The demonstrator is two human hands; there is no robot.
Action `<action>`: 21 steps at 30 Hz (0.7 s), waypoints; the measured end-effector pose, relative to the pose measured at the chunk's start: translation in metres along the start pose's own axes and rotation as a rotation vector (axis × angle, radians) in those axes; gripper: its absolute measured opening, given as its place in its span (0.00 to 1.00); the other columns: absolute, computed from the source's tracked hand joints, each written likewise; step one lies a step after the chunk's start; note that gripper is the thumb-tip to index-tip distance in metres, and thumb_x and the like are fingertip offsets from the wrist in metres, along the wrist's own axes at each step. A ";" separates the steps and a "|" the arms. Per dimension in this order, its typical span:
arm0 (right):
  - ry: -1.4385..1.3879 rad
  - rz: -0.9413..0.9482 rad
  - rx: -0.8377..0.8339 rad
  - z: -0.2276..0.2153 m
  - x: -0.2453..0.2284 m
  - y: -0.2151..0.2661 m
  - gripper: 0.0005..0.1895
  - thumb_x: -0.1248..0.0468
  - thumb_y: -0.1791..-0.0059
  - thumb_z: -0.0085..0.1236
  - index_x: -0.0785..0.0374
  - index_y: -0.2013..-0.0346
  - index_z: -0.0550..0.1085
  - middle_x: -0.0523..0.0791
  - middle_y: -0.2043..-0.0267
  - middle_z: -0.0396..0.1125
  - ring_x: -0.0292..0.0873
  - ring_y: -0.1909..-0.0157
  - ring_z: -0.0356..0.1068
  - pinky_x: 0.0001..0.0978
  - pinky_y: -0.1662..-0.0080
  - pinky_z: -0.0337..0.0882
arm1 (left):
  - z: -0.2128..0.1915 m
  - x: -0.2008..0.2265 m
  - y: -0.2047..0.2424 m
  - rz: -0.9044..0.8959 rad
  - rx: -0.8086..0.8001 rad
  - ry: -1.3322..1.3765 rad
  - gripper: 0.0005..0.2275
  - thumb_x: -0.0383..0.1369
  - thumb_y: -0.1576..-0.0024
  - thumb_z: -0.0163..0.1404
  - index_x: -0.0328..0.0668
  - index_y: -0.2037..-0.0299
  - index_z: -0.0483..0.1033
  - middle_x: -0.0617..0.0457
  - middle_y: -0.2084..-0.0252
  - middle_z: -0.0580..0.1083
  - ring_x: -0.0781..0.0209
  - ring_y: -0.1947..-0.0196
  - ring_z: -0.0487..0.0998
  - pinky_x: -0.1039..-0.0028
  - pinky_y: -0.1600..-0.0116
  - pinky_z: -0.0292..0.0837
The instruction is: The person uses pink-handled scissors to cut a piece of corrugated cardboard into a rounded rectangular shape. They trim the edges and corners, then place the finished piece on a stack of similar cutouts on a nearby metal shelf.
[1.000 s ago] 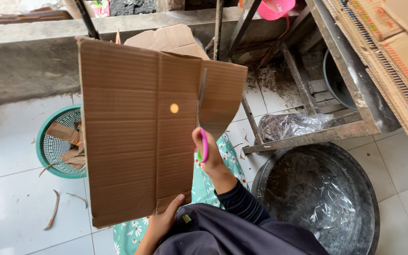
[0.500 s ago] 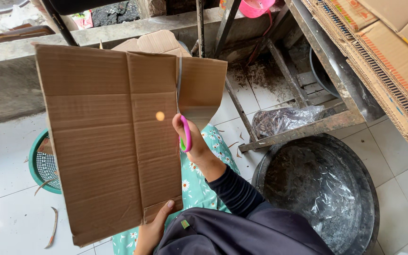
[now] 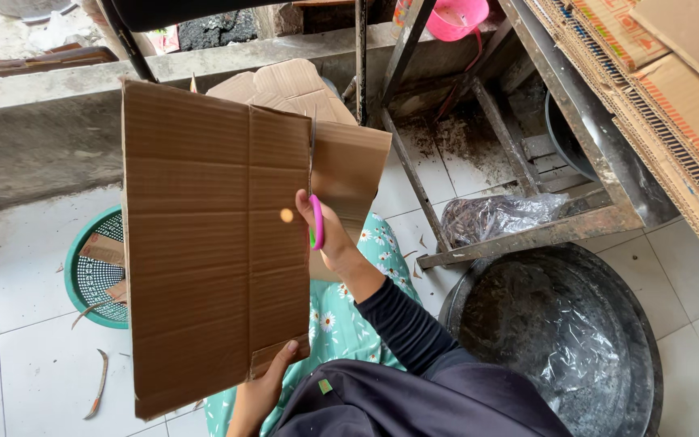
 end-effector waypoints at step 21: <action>0.047 -0.018 -0.028 0.000 0.000 -0.050 0.29 0.36 0.52 0.59 0.56 0.75 0.65 0.34 0.82 0.53 0.28 0.84 0.51 0.24 0.82 0.49 | -0.012 0.000 -0.022 0.009 0.043 0.100 0.17 0.36 0.49 0.62 0.29 0.55 0.82 0.45 0.55 0.82 0.57 0.55 0.81 0.69 0.49 0.74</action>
Point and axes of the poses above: each hand's wrist, its own y-axis away from the middle knuckle, its own z-axis out of the palm, x = y × z, the point moved 1 cm from there along -y, towards the middle knuckle
